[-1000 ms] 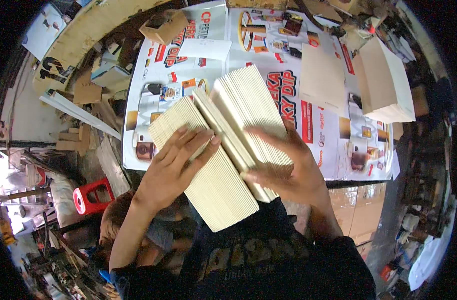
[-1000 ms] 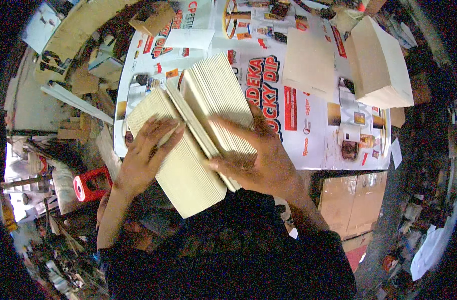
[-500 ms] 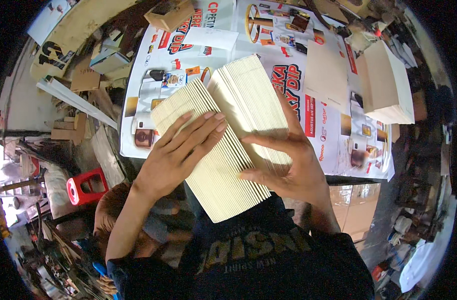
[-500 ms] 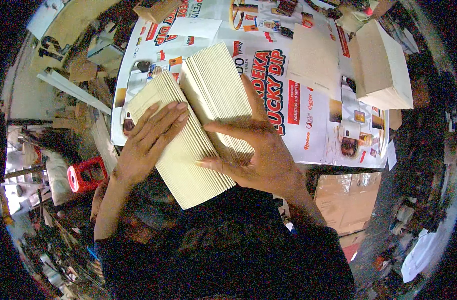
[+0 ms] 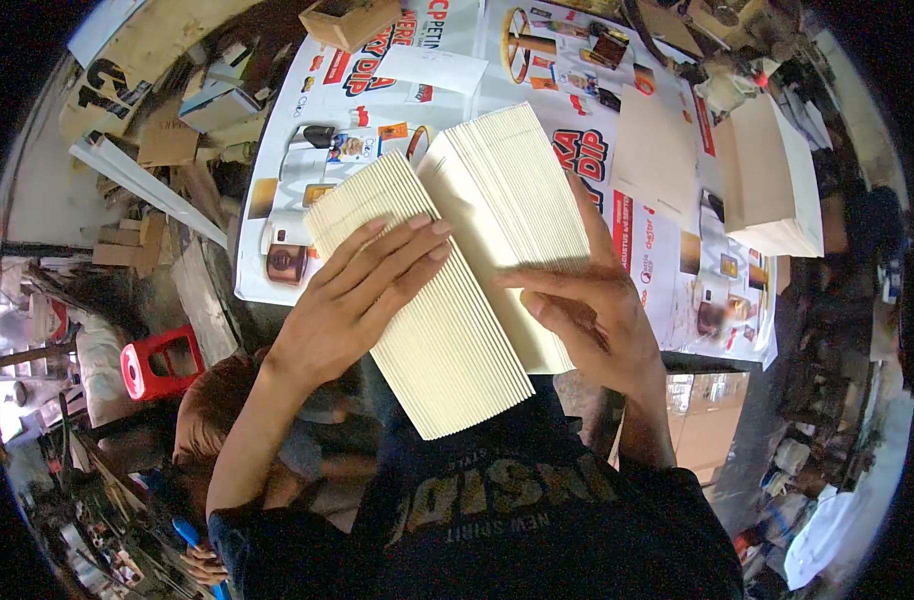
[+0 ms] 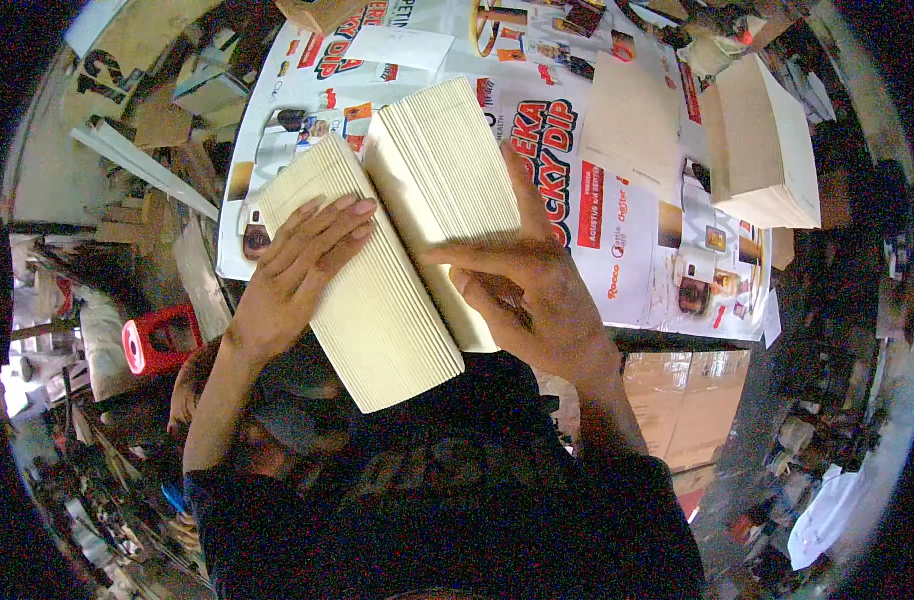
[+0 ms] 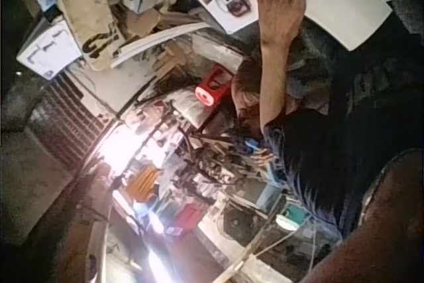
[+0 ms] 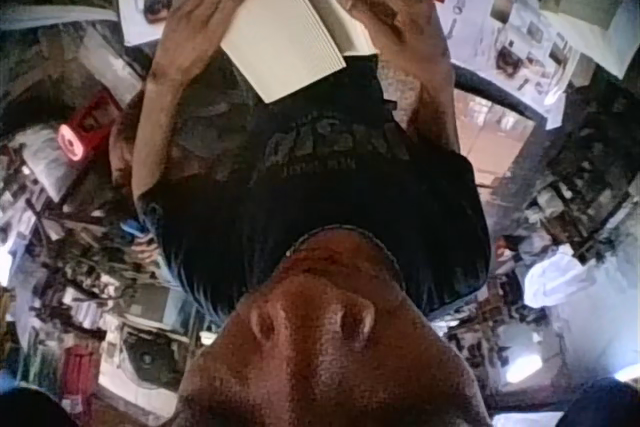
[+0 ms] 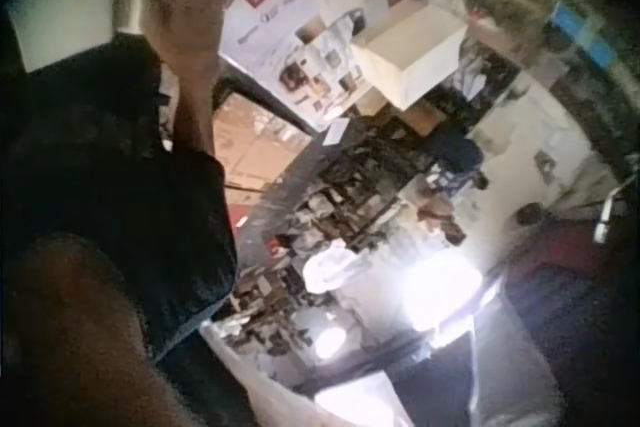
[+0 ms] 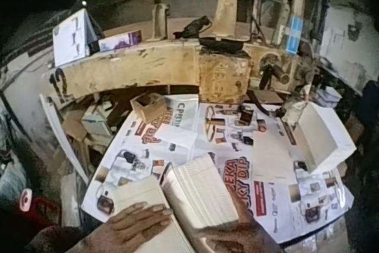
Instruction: The person collates and stacks paper sheets from multiple piles on a table, flips through a calendar, and then gathers and aligns the assembled stack of paper sheets by hand.
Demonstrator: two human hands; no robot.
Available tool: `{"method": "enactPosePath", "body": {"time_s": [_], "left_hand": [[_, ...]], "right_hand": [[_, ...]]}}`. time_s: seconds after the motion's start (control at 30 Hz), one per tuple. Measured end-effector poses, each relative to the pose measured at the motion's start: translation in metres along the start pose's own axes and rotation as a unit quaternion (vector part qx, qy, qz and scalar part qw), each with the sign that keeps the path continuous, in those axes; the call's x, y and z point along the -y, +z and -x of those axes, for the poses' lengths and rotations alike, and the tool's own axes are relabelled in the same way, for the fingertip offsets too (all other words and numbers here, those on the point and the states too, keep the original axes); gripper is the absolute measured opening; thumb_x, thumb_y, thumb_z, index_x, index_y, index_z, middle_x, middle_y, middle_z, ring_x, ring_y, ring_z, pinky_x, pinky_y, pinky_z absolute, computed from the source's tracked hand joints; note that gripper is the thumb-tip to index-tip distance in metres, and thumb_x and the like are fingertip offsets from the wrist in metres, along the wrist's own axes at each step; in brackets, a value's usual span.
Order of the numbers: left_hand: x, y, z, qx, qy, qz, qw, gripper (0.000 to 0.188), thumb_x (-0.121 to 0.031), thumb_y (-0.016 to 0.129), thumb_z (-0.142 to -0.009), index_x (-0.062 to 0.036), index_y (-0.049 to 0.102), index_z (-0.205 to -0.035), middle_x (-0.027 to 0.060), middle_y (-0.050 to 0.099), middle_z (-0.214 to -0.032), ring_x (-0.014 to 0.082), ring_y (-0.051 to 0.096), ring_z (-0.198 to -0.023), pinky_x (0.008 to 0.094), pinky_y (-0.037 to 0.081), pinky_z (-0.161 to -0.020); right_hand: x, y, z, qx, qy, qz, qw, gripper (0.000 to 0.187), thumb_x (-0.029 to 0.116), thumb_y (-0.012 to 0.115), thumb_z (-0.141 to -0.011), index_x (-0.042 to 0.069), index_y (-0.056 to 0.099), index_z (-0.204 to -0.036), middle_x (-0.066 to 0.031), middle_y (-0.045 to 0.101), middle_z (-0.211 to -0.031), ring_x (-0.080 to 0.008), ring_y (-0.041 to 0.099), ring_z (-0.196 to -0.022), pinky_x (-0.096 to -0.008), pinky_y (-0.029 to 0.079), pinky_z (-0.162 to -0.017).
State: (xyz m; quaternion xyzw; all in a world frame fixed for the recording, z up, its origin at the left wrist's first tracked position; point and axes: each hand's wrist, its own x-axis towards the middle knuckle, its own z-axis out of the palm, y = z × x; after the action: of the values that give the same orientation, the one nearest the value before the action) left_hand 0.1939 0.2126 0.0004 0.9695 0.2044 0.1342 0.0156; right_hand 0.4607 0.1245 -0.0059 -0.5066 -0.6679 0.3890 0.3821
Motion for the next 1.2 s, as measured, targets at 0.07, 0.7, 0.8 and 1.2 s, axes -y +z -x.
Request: {"method": "enactPosePath", "body": {"time_s": [0.07,0.7,0.8,1.2], "left_hand": [[0.001,0.002,0.000,0.015,0.003,-0.011,1.000,0.053,-0.014,0.052,-0.086,-0.0072,0.051,-0.138,0.0052,0.041,-0.152,0.0204,0.039,-0.141,0.0412,0.031,-0.119],[0.003,0.007,0.012,-0.031,0.003,-0.028,0.999,0.057,-0.016,0.054,-0.084,-0.0120,0.050,-0.140,0.0039,0.048,-0.145,0.0203,0.044,-0.136,0.0437,0.030,-0.119],[0.003,0.006,0.011,-0.027,-0.008,-0.019,0.999,0.055,-0.016,0.054,-0.084,-0.0110,0.051,-0.140,0.0034,0.046,-0.147,0.0194,0.043,-0.137,0.0434,0.029,-0.119],[0.008,0.011,0.012,-0.045,0.017,-0.002,0.999,0.049,-0.015,0.055,-0.086,-0.0093,0.054,-0.135,0.0030,0.043,-0.151,0.0196,0.041,-0.140,0.0438,0.031,-0.118]], "right_hand": [[-0.003,0.002,-0.001,-0.042,-0.049,0.113,0.991,0.032,0.014,0.074,-0.081,0.011,0.072,-0.113,-0.0272,0.065,-0.118,-0.0342,0.047,-0.135,-0.0466,0.027,-0.117],[0.019,0.013,-0.003,-0.098,-0.090,0.133,0.982,0.030,0.010,0.072,-0.078,0.012,0.075,-0.108,-0.0288,0.030,-0.154,-0.0377,0.034,-0.143,-0.0467,0.030,-0.115],[0.010,0.003,0.001,0.005,-0.063,0.160,0.985,0.028,0.006,0.066,-0.079,0.014,0.076,-0.104,-0.0257,0.030,-0.155,-0.0395,0.040,-0.139,-0.0483,0.029,-0.115],[0.019,0.006,-0.001,-0.035,-0.069,0.124,0.989,0.041,0.033,0.088,-0.066,0.011,0.078,-0.099,-0.0234,0.035,-0.153,-0.0393,0.041,-0.138,-0.0473,0.029,-0.115]]}}
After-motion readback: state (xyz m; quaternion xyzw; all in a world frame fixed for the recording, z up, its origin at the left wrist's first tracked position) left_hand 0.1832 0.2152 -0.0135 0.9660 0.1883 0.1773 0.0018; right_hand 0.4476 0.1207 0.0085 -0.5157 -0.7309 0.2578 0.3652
